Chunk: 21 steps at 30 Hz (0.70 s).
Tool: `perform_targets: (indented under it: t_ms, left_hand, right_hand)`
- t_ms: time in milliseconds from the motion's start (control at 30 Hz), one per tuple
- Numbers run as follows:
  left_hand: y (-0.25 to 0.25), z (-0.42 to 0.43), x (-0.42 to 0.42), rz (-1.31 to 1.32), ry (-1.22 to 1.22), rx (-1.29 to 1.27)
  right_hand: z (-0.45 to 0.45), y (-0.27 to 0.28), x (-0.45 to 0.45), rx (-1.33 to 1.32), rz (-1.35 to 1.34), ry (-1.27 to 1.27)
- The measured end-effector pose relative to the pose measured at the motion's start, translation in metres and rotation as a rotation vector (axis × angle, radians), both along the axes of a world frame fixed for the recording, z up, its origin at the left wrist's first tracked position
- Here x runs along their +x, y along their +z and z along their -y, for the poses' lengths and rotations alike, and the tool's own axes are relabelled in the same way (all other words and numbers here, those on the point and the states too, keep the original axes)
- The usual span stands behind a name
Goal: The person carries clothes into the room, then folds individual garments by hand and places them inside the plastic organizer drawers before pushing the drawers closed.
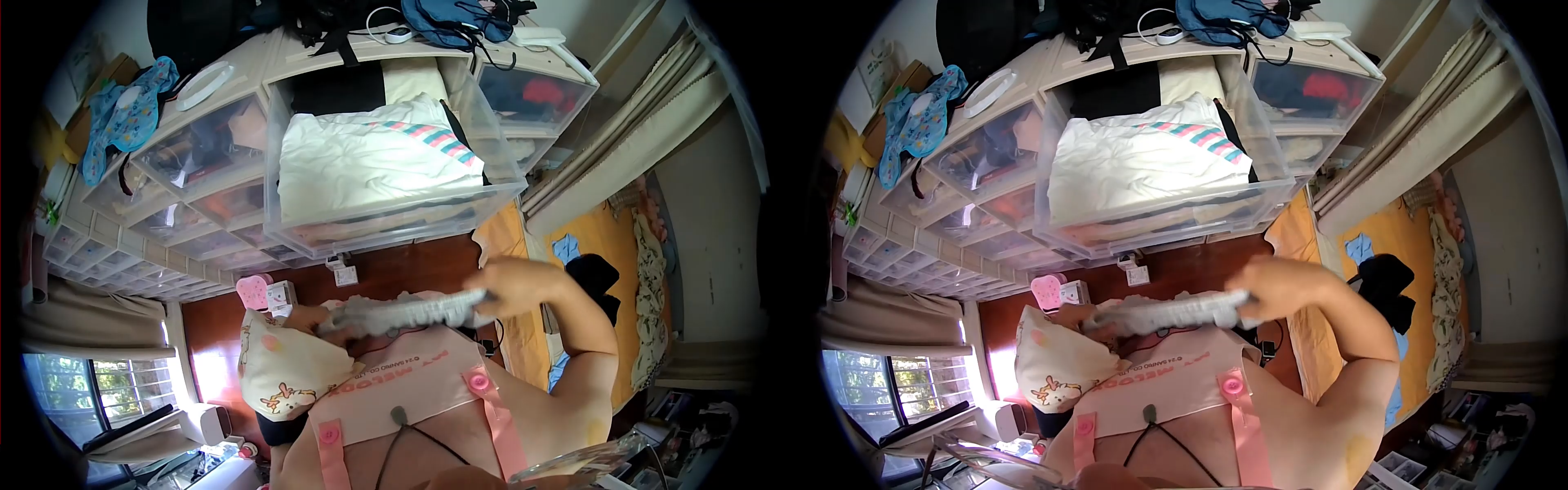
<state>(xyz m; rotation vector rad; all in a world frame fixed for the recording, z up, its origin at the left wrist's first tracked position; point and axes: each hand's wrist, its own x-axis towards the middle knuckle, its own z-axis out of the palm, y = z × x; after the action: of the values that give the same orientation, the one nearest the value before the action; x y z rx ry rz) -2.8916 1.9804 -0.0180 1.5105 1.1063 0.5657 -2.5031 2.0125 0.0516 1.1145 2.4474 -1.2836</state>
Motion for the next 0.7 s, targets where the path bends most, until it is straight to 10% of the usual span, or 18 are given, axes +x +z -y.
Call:
perform_targets:
  t_ms: [100,233,333,400,700]
  left_hand:
    - [0.004,-0.003,0.022,-0.042,0.576,0.092]
    - [0.05,-0.009,0.041,0.176,0.447,-0.05]
    - [0.013,0.001,0.047,-0.329,0.257,0.808]
    - [0.016,-0.014,0.056,0.032,0.16,0.784]
    - [0.002,-0.014,0.038,-0.016,0.002,0.813]
  right_hand:
    - [-0.008,-0.004,-0.008,0.334,-0.47,-0.36]
    - [-0.001,-0.023,-0.067,0.292,-0.699,-0.566]
    - [0.017,-0.022,-0.114,0.173,-0.655,-0.532]
    - [0.021,-0.021,-0.127,0.068,-0.69,-0.434]
    - [-0.017,-0.05,-0.109,1.138,-0.742,-0.248]
